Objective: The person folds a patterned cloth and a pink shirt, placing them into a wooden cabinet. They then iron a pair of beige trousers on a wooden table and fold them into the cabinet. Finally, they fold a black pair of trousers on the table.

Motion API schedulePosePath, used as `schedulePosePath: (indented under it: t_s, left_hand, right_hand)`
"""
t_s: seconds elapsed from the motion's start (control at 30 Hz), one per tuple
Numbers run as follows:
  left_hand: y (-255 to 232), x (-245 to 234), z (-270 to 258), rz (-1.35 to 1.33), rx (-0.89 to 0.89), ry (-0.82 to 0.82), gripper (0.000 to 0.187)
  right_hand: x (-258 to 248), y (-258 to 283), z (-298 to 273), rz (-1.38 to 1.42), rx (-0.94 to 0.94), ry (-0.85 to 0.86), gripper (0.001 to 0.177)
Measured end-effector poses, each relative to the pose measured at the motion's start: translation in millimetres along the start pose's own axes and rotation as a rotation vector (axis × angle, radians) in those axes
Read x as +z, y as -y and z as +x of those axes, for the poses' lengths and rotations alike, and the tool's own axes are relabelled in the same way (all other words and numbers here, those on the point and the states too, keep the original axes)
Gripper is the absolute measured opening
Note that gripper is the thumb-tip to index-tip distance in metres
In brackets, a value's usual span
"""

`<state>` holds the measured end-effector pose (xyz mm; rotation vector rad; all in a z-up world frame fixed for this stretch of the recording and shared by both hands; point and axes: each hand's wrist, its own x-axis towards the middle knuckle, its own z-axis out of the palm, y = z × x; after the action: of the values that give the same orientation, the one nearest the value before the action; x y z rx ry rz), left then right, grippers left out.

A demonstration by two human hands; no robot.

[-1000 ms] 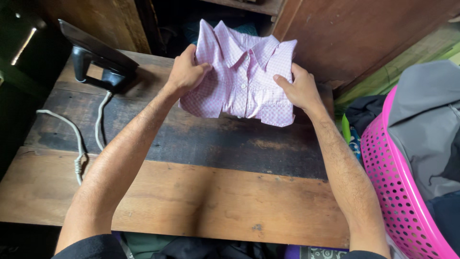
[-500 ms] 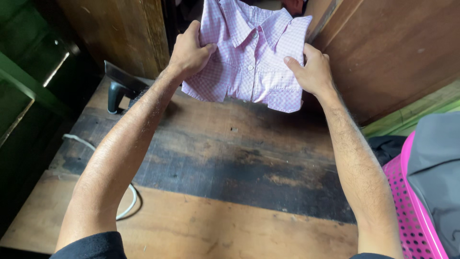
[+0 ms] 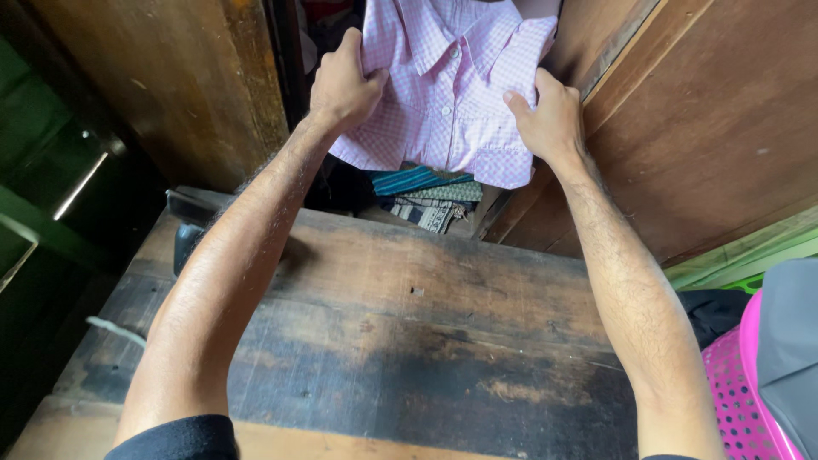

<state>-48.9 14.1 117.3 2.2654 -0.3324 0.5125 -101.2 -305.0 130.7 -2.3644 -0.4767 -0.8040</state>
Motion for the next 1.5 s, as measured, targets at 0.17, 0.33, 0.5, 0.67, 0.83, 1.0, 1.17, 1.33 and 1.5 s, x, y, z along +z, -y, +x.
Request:
schedulePosePath:
  t_s: [0.17,0.33,0.5,0.67,0.83,1.0,1.17,1.33,1.5]
  left_hand:
    - [14.8,16.9,45.2,0.015,0.058,-0.102,0.04]
    - [39.0,45.5,103.9,-0.016,0.035,-0.176,0.064]
    - [67.2,80.6,122.8,0.096,0.04,-0.234,0.07]
    - [65.6,102.2,103.6,0.301,-0.032,0.091,0.06]
    - [94.4,123.1,110.8,0.295,0.082,0.017,0.067]
    - [91.3,115.6,118.9,0.175,-0.119,-0.032,0.078]
    - [85.9,112.2,120.9,0.05,-0.107,0.034,0.09]
    - [46.2,100.8,73.8,0.397,0.199,-0.333,0.053]
    - [6.3,106.5,1.3,-0.064,0.073,-0.609,0.034]
  right_hand:
    - [22.1,-24.4,35.5,-0.018,-0.024,-0.092,0.023]
    - [53.5,-62.1,71.8,-0.066,-0.086,-0.237,0.025]
    - [87.5,-104.0,82.4,-0.128,0.188,-0.123,0.046]
    - [110.1,-127.7,65.0,-0.141,0.083,-0.124,0.063]
    - [120.5,-135.2,62.6,-0.077,0.256,-0.157,0.067]
    - [105.2,-115.6,69.0,0.218,0.5,-0.081,0.028]
    - [85.8,-80.0,81.3,0.464,0.532,-0.078,0.023]
    - [73.6,-49.6,79.5,0.803,0.639,0.034,0.039]
    - [68.4,-32.4,66.6,0.892,0.627,0.021,0.047]
